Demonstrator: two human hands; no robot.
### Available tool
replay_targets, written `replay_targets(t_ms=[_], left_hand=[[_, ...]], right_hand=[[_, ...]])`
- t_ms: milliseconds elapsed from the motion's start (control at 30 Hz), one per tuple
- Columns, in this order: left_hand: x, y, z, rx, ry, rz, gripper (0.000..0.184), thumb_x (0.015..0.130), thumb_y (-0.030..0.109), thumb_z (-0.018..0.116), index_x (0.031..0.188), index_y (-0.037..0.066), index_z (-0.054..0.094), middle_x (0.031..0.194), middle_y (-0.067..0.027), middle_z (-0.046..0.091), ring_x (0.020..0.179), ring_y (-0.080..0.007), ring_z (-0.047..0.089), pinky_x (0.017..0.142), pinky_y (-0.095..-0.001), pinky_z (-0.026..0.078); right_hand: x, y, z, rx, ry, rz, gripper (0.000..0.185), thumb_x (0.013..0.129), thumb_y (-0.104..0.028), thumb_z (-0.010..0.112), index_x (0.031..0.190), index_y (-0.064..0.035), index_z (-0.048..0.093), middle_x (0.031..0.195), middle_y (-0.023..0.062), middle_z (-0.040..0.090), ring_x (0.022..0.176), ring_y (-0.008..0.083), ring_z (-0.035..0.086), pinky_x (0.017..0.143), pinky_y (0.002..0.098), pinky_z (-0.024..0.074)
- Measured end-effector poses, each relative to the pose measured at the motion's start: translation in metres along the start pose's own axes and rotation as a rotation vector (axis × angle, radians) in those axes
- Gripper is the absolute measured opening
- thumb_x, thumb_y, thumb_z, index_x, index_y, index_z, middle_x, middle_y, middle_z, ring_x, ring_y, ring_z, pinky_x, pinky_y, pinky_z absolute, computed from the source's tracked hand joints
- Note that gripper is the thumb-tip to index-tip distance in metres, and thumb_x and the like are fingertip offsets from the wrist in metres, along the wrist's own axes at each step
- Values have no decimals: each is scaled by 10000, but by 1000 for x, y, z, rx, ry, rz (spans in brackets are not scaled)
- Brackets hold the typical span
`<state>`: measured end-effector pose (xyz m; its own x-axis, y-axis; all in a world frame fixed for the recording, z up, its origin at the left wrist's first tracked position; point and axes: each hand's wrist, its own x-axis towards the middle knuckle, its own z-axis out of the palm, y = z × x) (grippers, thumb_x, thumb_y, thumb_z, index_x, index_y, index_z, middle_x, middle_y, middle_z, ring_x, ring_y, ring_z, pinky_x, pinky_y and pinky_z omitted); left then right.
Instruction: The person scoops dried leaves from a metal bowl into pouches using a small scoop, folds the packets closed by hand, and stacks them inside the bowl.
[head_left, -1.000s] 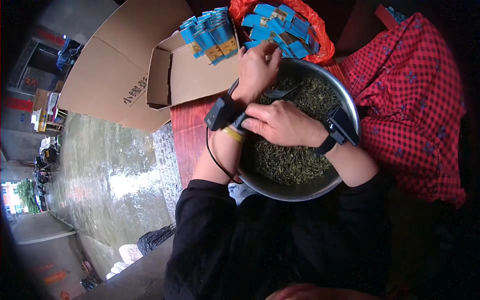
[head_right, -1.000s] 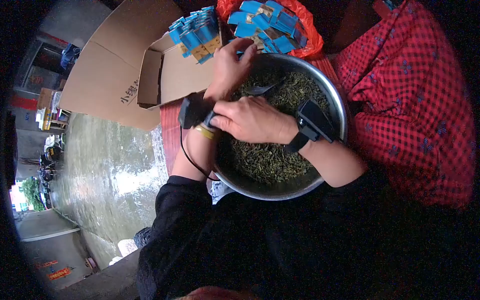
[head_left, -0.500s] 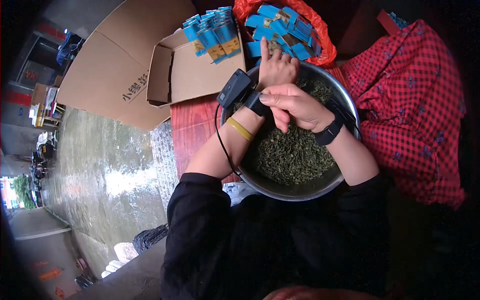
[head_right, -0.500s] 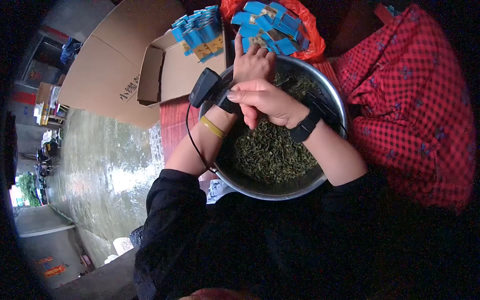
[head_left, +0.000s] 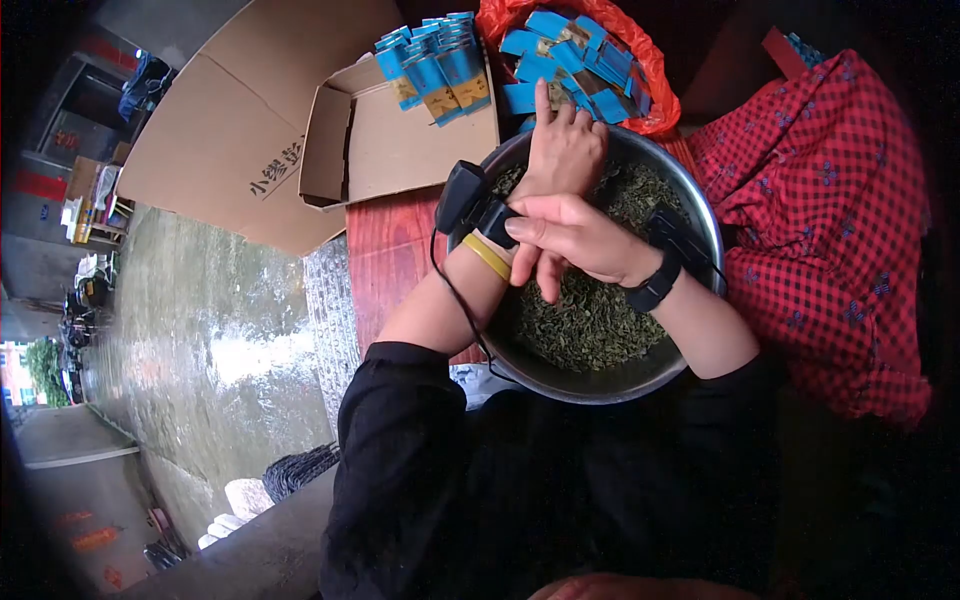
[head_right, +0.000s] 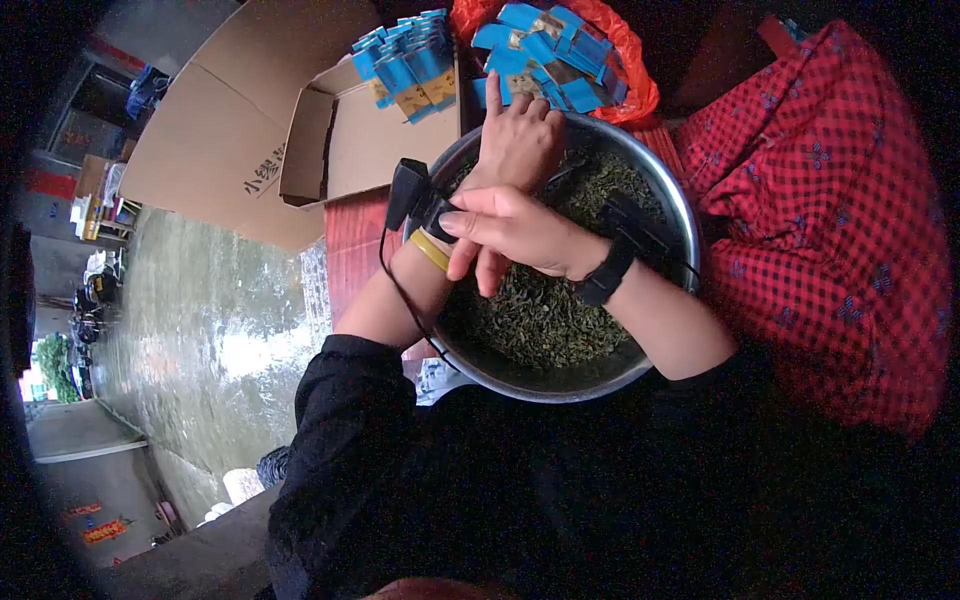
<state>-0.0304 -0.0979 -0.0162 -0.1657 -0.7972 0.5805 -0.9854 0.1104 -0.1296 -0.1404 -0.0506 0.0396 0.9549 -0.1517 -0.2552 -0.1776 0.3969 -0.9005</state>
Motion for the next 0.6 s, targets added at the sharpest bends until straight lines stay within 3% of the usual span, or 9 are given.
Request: replay_targets(t_ms=[67,167,233,300,333,367,467,500,600], left_hand=[[1,-1,3,15,6,-13,170,822,167,510,760,95,651,777,-61,623,912,-255,586,1061,-668,122],[-1,-13,7,-75,16,-43,137,788,209,552,751,118,647,779,-42,619,874,-232,601,1034,-684,145],[-1,-22,-4,-101,-12,-93,156,781,247,590,798,112,667,801,-73,650,844,-243,625,1041,-600,240],[-2,-30,-11,-644,-56,-429,195,799,253,613,869,86,685,828,-132,676,818,-283,650,945,-479,414],[-3,-32,-13,-719,25,-463,221,820,235,616,936,60,684,852,-176,677,792,-326,657,758,-402,512],[-4,-34,-13,-722,28,-466,221,820,235,616,936,60,684,852,-176,677,792,-326,657,758,-402,512],[-3,-50,-8,-1109,107,-626,238,879,166,618,977,-49,643,839,-116,683,717,-132,634,639,-273,514],[-3,-57,-12,-1313,89,-779,228,897,163,596,1006,-33,640,820,-97,675,655,-109,601,595,-247,495],[-3,-62,-17,-1442,204,-844,233,915,164,572,1033,-27,632,818,-88,670,619,-86,567,570,-225,476]], right_hand=[[2,2,0,-33,77,-57,285,956,-285,509,877,-13,534,614,97,608,448,141,581,429,219,473],[2,2,-13,-77,34,-178,271,949,-275,523,850,-23,543,560,74,585,443,131,573,426,219,458],[2,-1,-21,-75,87,-197,258,951,-257,524,858,-17,545,493,47,545,411,125,551,481,250,491],[3,-3,-25,-90,116,-227,248,939,-243,558,843,-14,562,523,18,544,435,97,547,475,229,471],[3,-2,-24,-92,119,-224,248,939,-243,558,843,-14,562,523,18,544,435,97,547,475,229,471],[6,1,-23,-237,183,-248,236,929,-230,577,839,-12,574,547,-1,542,453,79,539,475,219,457],[9,4,-33,-516,326,-290,207,915,-204,603,841,-11,594,601,-27,546,491,52,528,474,204,433],[8,4,-39,-642,418,-306,191,910,-191,610,846,-11,603,630,-34,550,512,43,524,474,200,422],[5,-4,-53,-532,425,-411,194,917,-193,592,860,-8,605,635,-18,569,542,47,538,494,205,418]])
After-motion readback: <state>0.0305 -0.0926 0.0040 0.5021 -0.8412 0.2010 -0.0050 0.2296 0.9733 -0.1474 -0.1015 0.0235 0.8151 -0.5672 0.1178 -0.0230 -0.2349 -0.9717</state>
